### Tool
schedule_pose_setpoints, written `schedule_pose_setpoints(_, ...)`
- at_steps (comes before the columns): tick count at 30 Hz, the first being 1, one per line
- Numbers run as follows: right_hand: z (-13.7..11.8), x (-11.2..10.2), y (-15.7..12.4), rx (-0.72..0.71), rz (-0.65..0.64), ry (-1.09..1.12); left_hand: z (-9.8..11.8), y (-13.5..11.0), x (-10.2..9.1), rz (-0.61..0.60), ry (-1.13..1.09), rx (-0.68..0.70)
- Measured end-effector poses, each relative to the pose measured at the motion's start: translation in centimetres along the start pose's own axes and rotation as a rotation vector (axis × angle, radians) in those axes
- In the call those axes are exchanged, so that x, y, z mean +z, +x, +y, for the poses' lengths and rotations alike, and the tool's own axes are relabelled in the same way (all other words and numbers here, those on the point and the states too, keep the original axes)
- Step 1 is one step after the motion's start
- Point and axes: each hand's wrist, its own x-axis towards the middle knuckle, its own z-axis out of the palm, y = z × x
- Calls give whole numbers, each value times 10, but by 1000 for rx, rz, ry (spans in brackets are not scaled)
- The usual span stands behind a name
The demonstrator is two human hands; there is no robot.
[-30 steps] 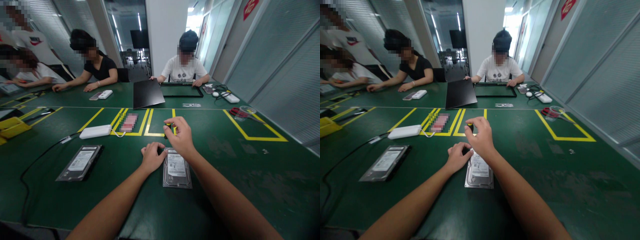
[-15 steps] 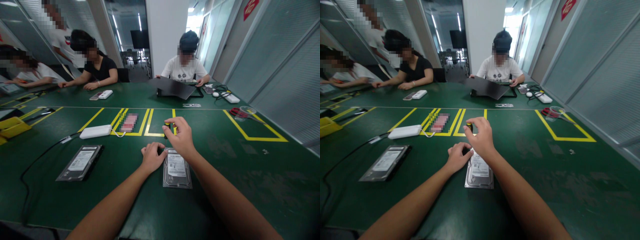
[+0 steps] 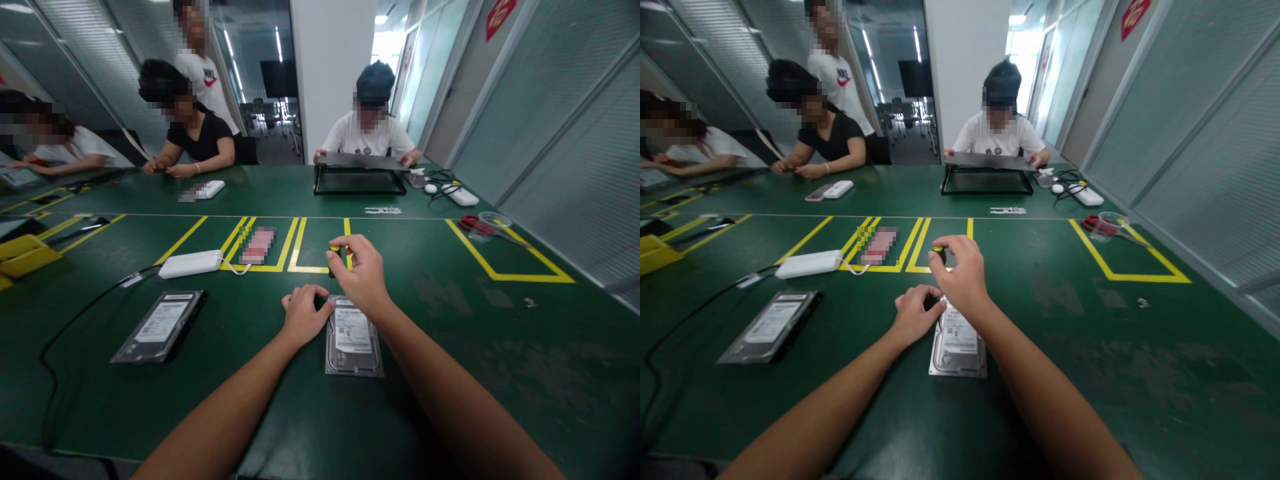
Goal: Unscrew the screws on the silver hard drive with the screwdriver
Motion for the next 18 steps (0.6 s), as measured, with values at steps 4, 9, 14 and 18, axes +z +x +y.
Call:
schedule_pose_setpoints(4, 0, 0, 1, -22, -1, -9, 1, 0, -1, -3, -4, -3)
schedule_pose_setpoints(9, 0, 0, 0, -1, 4, -20, 0, 0, 0, -4, -5, -8)
schedule_pose_setpoints(14, 0, 1, 0, -4, 4, -8, 1, 0, 0, -3, -11, -7)
schedule_pose_setpoints(18, 1, 1, 1, -20, -3, -10, 0, 0, 1, 5, -6, 3)
